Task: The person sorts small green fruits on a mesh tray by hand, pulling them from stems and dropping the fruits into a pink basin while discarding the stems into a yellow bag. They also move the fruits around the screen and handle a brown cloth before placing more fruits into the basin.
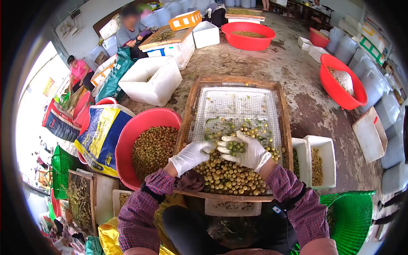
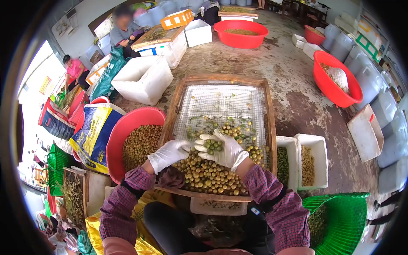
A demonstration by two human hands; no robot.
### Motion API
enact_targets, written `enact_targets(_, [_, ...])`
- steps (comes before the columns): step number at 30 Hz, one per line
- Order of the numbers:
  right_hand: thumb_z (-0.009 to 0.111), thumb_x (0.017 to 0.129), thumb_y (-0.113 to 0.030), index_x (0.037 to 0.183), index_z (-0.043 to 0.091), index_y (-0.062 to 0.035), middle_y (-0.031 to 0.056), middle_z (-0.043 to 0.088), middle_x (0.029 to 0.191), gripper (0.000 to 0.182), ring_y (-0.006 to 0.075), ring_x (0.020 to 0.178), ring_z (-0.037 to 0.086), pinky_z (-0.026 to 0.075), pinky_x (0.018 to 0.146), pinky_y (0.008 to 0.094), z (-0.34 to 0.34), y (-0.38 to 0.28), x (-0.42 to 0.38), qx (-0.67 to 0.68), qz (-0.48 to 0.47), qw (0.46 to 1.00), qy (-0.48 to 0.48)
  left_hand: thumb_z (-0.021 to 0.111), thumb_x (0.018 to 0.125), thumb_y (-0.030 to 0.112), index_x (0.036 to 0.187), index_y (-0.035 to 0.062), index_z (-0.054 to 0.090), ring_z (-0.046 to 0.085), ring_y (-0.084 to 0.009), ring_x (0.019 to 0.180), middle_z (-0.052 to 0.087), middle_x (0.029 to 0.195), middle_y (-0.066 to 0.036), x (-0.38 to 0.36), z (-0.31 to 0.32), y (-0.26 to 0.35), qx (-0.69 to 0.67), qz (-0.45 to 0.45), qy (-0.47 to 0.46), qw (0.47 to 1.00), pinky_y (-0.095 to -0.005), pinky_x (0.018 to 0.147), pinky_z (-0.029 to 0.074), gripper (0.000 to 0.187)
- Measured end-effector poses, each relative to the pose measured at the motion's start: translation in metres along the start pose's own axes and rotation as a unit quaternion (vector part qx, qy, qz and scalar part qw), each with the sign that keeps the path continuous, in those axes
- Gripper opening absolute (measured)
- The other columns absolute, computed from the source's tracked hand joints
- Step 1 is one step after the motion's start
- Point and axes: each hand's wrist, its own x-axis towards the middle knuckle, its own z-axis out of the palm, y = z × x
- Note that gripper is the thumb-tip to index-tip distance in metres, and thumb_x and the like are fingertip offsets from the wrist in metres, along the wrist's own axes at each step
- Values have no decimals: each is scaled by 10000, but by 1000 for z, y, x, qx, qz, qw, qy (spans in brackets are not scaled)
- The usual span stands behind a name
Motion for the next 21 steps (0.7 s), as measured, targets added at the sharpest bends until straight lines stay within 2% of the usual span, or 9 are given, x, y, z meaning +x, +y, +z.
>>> enact_targets(2, [493, 955, -376, 1173, 544, 42, 151, 618, 1052, 474, 223, 835, 609, 549, 700, 319, -16, -17, -7, -7, -14, 1000, -5, 657, 781, 65, 1189, 70, 607, 620, -193, 850, 650, 982, -120, -5, 11, -14, 80, 40, -58, 994, -289, 812, 484, 411])
enact_targets(3, [512, 947, -369, 1139, 567, 40, 111, 624, 949, 455, 182, 727, 577, 532, 625, 290, -8, -31, -22, -34, -34, 997, 61, 660, 785, 86, 1186, 71, 609, 624, -204, 855, 651, 987, -125, -7, 13, -12, 88, 36, -55, 994, -293, 815, 485, 405])
enact_targets(4, [504, 953, -351, 1110, 596, 50, 118, 658, 907, 440, 202, 709, 612, 541, 615, 307, -23, -48, -28, -31, -37, 998, 36, 663, 790, 107, 1184, 72, 611, 627, -214, 860, 652, 991, -130, -8, 15, -9, 96, 32, -52, 994, -297, 817, 485, 399])
enact_targets(5, [501, 955, -357, 1111, 601, 38, 100, 654, 896, 435, 183, 674, 595, 515, 583, 285, -25, -62, -40, -62, -66, 992, 91, 666, 795, 127, 1182, 73, 613, 631, -224, 865, 653, 995, -135, -8, 18, -6, 104, 30, -51, 993, -301, 820, 486, 395])
enact_targets(9, [494, 959, -348, 1090, 615, 15, 64, 636, 866, 404, 161, 670, 571, 488, 593, 273, -40, -118, -94, -152, -138, 965, 162, 690, 798, 216, 1112, 72, 658, 635, -252, 867, 654, 970, -150, -6, 29, 2, 139, 52, 6, 989, -310, 788, 494, 347])
enact_targets(11, [514, 950, -349, 1062, 631, 3, 56, 631, 852, 387, 150, 671, 562, 491, 603, 270, -58, -136, -119, -154, -163, 954, 201, 683, 791, 227, 962, 85, 701, 627, -308, 819, 650, 912, -137, -5, 37, 5, 98, 105, 65, 987, -364, 754, 502, 223])
enact_targets(16, [586, 904, -312, 965, 649, -38, 47, 636, 803, 287, 157, 678, 591, 507, 575, 312, -135, -157, -165, -213, -167, 899, 344, 660, 777, 134, 865, 67, 706, 627, -286, 780, 652, 859, -120, 3, 49, 6, 73, 111, 87, 987, -352, 706, 501, 121])
enact_targets(19, [620, 868, -331, 965, 637, -18, 57, 625, 781, 328, 200, 718, 611, 526, 625, 351, -198, -152, -176, -272, -100, 891, 351, 643, 780, 143, 813, 66, 702, 628, -294, 792, 651, 831, -123, 9, 51, -3, 102, 95, 92, 986, -365, 705, 498, 102])
enact_targets(21, [645, 833, -343, 1066, 598, 37, 123, 647, 887, 448, 279, 844, 629, 527, 758, 403, -184, -131, -175, -450, -13, 790, 416, 617, 784, 156, 794, 50, 690, 635, -315, 763, 664, 791, -140, 10, 46, 1, 81, 71, 69, 992, -377, 709, 498, 129])
